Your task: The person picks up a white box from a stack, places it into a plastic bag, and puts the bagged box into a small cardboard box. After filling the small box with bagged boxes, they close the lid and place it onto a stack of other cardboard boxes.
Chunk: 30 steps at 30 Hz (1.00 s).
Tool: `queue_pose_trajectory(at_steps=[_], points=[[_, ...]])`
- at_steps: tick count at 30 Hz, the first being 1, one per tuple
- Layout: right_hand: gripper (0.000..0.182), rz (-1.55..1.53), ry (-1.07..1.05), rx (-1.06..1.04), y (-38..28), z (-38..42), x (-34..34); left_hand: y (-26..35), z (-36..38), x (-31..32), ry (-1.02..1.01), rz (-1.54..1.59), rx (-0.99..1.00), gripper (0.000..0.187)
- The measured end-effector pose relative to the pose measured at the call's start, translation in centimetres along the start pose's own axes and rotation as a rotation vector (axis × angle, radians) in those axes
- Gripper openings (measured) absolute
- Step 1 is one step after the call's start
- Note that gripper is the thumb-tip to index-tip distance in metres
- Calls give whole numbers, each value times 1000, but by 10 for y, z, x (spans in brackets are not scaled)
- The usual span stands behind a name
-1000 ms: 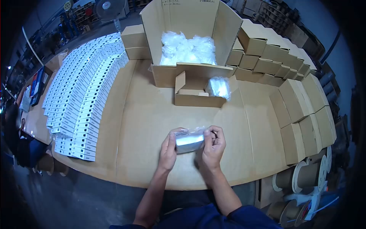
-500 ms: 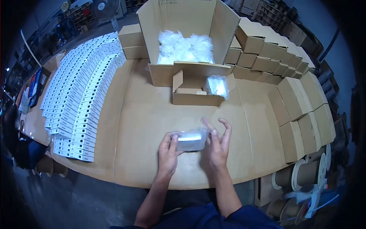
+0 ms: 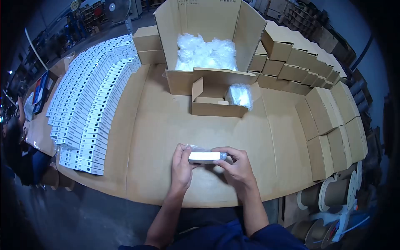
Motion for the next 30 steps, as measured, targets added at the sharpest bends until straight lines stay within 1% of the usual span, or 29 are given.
queue_pose_trajectory(at_steps=[1,2,5,8,11,14,17,20,23,24,27,28,30], points=[[30,-24,-9,23,4,1,1,1,0,0,-5,-19,-7,17],[30,-47,-5,31,5,1,1,5,1,1,-7,-16,15,22],[30,-87,52,-25,9,0,-3,27,8,14,-151,-63,28,36],[29,133,83,-244,-14,-1,-10,31,8,15,-419,-311,157,45],[31,351,47,-341,-26,-5,-15,28,1,7,-414,-386,107,34],[29,571,-27,-338,-45,-10,-13,43,-4,14,-429,-656,227,33],[26,716,-175,-394,-52,-16,-10,51,-12,20,-423,-696,210,30],[23,763,-245,-394,-56,-27,-12,52,-24,18,-423,-642,139,35],[21,614,-141,-454,-64,-43,-23,62,-38,19,-355,-323,185,47],[21,625,-111,-465,-65,-48,-30,69,-45,19,-309,-355,255,54],[20,582,156,-478,-76,-66,-49,92,-57,21,-165,-999,381,47],[18,655,240,-526,-81,-71,-55,86,-65,21,-208,-1064,394,47],[19,699,352,-559,-79,-83,-63,78,-76,36,-257,-1265,720,47]])
Point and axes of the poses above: each hand's wrist, its own z-axis away from the middle knuckle, its own x-axis out of the palm, y = z × x, the point moved 6 cm from there along -z, towards the middle knuckle, and after that the axes turned 4 degrees about -z, right-handed, at the moved point
